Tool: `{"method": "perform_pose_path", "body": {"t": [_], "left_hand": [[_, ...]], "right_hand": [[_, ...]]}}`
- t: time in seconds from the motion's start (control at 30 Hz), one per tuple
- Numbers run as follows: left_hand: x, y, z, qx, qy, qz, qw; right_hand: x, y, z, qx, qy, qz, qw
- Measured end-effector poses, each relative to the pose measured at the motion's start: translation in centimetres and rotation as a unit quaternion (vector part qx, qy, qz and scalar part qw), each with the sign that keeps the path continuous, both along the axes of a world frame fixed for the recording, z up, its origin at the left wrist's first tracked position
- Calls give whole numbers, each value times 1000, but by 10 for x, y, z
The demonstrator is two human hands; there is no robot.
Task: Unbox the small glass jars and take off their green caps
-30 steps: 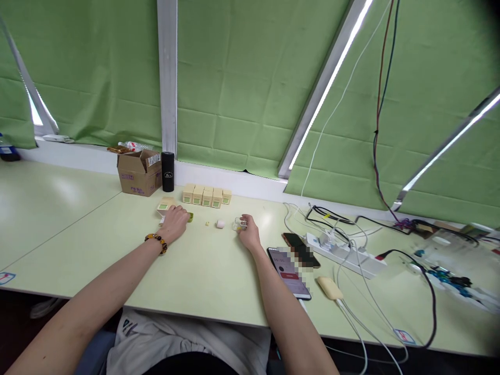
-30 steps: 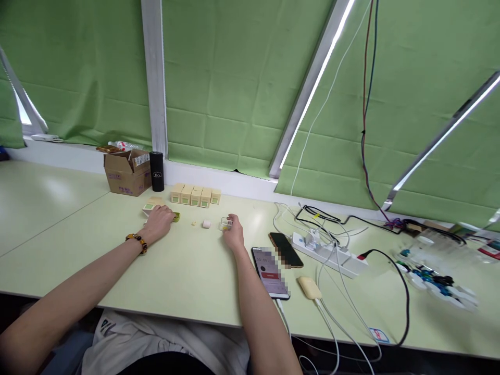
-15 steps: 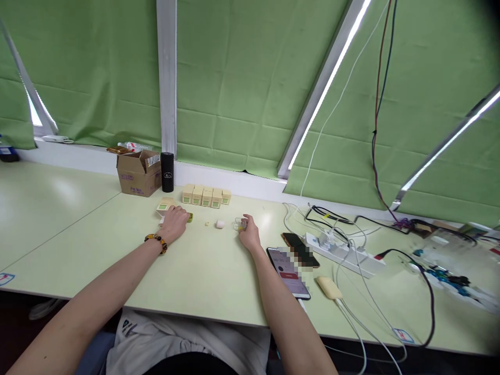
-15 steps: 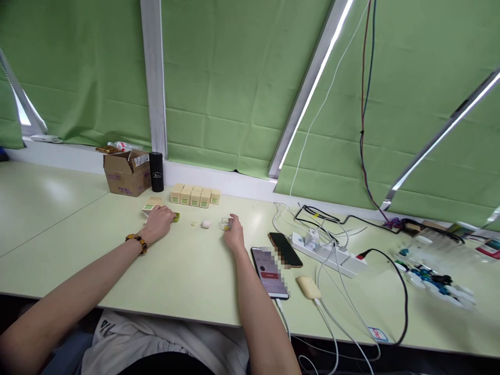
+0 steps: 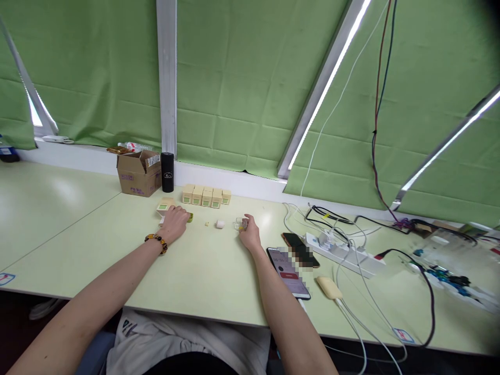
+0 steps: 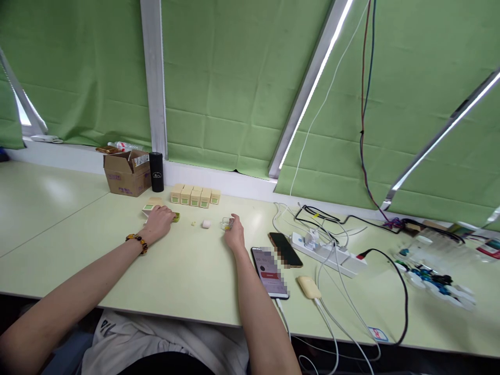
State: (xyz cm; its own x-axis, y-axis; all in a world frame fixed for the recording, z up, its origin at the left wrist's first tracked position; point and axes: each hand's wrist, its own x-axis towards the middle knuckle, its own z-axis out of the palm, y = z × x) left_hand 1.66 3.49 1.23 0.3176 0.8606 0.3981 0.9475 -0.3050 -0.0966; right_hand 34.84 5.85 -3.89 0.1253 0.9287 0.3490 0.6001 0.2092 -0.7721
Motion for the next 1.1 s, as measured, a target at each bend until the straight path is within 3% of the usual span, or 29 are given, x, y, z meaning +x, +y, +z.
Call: {"method": "perform_pose_path", "body": {"t": [0.77, 1.1], "left_hand": [[-1, 2, -3, 6, -29, -9, 1000], [-7, -6, 10, 65, -78, -18, 995]], "right_hand": [[0, -2, 2, 2, -7, -5, 1000], [-9, -14, 15, 86, -67, -30, 994]]}}
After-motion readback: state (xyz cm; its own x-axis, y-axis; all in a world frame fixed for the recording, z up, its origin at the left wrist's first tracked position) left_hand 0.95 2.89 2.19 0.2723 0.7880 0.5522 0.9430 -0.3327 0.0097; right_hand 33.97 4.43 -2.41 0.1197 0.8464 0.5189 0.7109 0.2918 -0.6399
